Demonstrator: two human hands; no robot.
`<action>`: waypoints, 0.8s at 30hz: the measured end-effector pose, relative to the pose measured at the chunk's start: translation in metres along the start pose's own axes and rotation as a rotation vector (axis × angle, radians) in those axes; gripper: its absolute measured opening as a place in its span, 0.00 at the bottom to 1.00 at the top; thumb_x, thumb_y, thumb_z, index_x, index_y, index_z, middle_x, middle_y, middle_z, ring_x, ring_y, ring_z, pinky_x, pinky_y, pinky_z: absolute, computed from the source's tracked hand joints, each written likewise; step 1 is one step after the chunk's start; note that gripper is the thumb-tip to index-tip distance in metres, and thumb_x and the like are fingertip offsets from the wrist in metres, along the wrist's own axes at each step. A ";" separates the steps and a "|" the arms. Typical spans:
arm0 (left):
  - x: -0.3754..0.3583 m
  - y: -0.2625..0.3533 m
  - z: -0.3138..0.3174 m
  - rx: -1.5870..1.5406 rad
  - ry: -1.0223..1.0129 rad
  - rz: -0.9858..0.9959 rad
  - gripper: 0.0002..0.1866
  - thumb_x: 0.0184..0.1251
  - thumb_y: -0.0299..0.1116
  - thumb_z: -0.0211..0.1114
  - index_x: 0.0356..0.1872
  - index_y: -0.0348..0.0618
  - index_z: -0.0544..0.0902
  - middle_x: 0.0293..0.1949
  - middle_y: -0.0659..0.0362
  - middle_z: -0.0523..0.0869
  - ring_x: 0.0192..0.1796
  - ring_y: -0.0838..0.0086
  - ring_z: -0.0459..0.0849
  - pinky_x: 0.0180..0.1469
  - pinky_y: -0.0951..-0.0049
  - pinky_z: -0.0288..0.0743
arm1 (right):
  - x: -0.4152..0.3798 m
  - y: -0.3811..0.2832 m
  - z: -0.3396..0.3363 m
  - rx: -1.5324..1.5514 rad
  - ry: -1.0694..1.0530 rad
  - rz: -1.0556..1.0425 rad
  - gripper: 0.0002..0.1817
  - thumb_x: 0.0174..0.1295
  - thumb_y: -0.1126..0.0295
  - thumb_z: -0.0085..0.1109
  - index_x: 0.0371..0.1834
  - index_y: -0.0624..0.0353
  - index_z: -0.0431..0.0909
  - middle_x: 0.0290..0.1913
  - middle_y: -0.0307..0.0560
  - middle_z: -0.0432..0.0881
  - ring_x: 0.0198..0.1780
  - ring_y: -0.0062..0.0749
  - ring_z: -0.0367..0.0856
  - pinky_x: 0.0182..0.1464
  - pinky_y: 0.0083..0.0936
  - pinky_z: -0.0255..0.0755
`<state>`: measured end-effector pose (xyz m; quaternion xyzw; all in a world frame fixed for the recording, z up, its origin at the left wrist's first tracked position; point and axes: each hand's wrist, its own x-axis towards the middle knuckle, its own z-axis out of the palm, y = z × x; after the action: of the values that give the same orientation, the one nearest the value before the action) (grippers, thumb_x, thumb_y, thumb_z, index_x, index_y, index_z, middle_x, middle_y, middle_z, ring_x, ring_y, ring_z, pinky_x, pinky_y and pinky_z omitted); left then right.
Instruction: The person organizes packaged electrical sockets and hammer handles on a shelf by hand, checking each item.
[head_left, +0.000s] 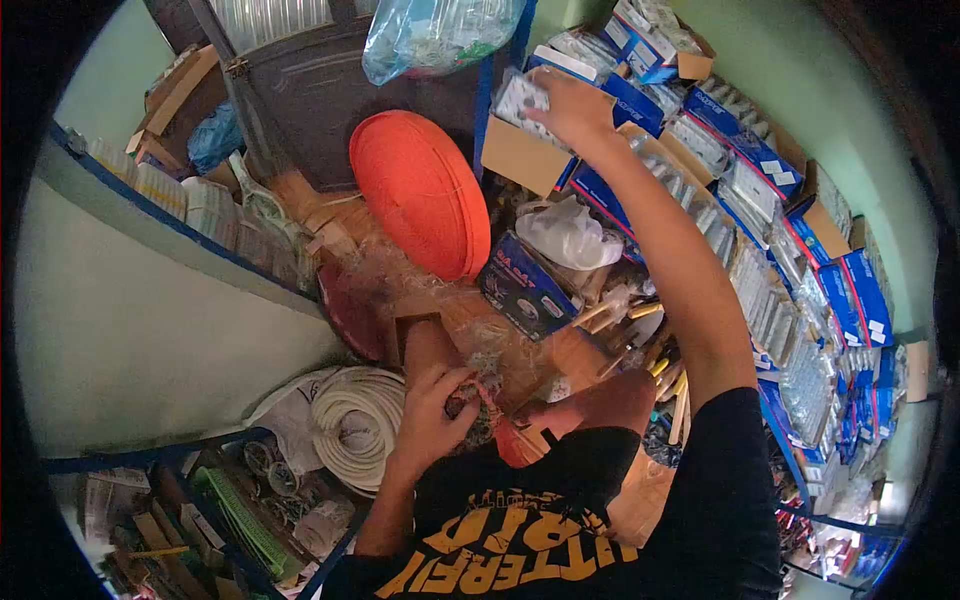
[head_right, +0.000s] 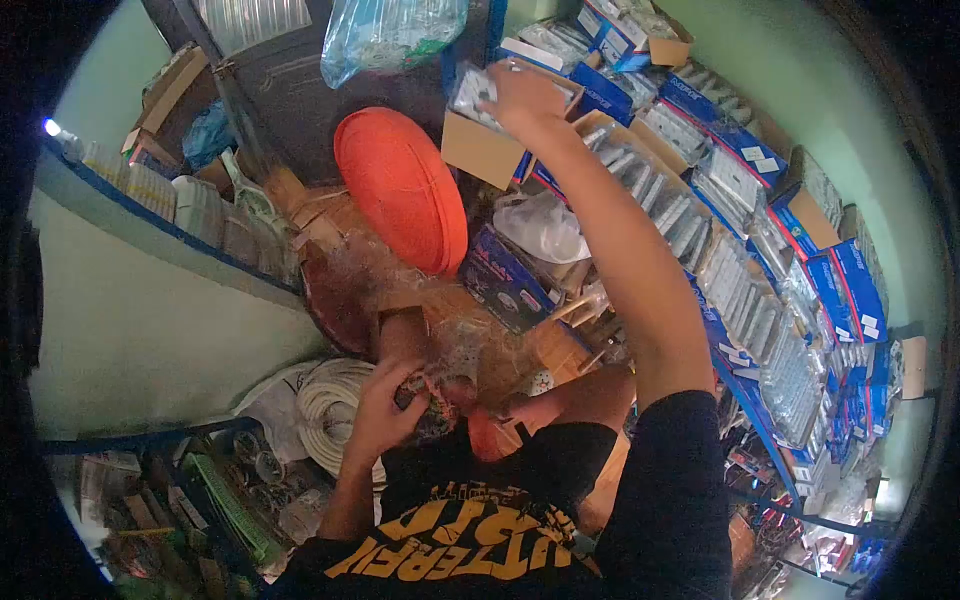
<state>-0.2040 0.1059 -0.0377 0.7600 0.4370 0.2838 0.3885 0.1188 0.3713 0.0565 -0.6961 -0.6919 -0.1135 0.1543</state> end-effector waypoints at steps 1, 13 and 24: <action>-0.001 -0.002 0.000 -0.026 0.012 0.018 0.20 0.53 0.25 0.66 0.50 0.35 0.80 0.40 0.49 0.80 0.43 0.56 0.82 0.45 0.64 0.75 | 0.000 0.001 0.003 0.002 0.001 -0.003 0.27 0.57 0.45 0.64 0.54 0.50 0.78 0.46 0.54 0.86 0.50 0.54 0.83 0.50 0.46 0.77; -0.003 -0.019 -0.006 -0.012 -0.023 -0.048 0.20 0.53 0.26 0.67 0.51 0.36 0.81 0.40 0.49 0.80 0.44 0.54 0.82 0.46 0.61 0.75 | 0.002 0.031 0.013 0.360 -0.266 -0.032 0.16 0.64 0.61 0.55 0.43 0.61 0.85 0.41 0.63 0.85 0.49 0.54 0.83 0.54 0.43 0.75; -0.008 -0.021 -0.008 -0.018 0.013 -0.031 0.19 0.52 0.24 0.67 0.48 0.35 0.80 0.39 0.49 0.78 0.42 0.55 0.81 0.44 0.64 0.75 | 0.011 0.011 0.020 -0.215 -0.277 0.127 0.14 0.60 0.73 0.55 0.47 0.66 0.83 0.54 0.62 0.81 0.55 0.55 0.83 0.51 0.46 0.80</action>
<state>-0.2230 0.1082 -0.0514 0.7477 0.4487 0.2863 0.3970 0.1291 0.3894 0.0411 -0.7599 -0.6450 -0.0800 -0.0108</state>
